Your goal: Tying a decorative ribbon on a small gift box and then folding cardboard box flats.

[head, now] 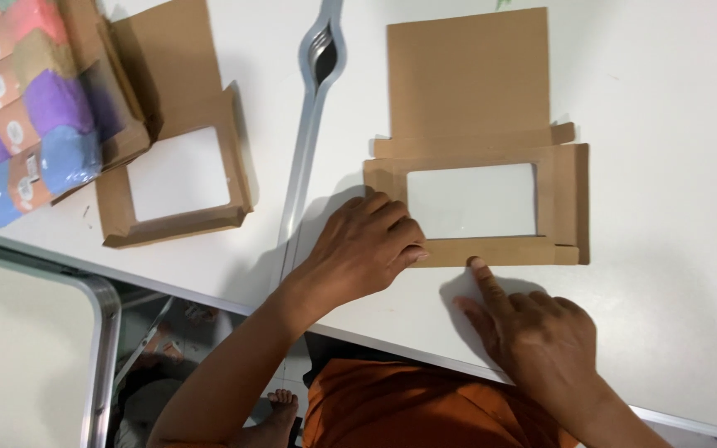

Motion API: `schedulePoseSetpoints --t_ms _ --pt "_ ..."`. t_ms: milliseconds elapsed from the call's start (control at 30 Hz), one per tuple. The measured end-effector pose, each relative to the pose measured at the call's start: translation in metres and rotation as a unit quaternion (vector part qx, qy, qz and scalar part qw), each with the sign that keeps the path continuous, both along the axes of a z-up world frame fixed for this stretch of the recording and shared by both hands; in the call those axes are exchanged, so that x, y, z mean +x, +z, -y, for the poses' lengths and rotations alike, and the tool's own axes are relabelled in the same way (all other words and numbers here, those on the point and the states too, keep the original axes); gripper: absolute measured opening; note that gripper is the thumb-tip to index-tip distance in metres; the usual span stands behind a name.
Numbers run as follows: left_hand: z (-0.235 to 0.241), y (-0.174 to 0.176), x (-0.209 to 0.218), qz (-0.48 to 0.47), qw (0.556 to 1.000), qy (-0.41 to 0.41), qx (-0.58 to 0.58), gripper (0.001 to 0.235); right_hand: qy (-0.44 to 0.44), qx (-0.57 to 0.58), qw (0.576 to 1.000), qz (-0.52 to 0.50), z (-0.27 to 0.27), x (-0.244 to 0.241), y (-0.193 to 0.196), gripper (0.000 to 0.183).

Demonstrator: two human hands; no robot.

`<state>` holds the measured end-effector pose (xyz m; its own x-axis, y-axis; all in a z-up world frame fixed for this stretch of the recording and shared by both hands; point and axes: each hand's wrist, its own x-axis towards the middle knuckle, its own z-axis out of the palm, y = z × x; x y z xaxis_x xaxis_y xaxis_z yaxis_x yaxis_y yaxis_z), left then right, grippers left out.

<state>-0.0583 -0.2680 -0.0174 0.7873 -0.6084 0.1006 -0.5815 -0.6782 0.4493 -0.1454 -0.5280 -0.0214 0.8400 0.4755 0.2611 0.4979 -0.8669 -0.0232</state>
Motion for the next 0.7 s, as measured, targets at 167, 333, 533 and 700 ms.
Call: schedulePoseSetpoints --t_ms 167,333,533,700 --pt "0.001 0.004 -0.002 0.004 1.0 0.004 -0.01 0.017 -0.055 -0.011 0.998 -0.02 0.038 -0.01 -0.013 0.063" --pt "0.001 0.003 -0.002 0.046 0.999 -0.001 -0.027 0.014 -0.109 -0.051 0.993 0.012 0.054 -0.012 -0.013 0.049" --pt "0.003 0.001 -0.001 0.028 0.999 0.01 -0.022 0.016 -0.083 -0.029 0.995 0.053 0.037 -0.006 -0.01 0.059" --pt "0.001 0.0 -0.001 0.01 1.0 0.004 -0.004 0.016 -0.029 0.008 1.0 0.004 -0.019 0.009 0.003 0.054"
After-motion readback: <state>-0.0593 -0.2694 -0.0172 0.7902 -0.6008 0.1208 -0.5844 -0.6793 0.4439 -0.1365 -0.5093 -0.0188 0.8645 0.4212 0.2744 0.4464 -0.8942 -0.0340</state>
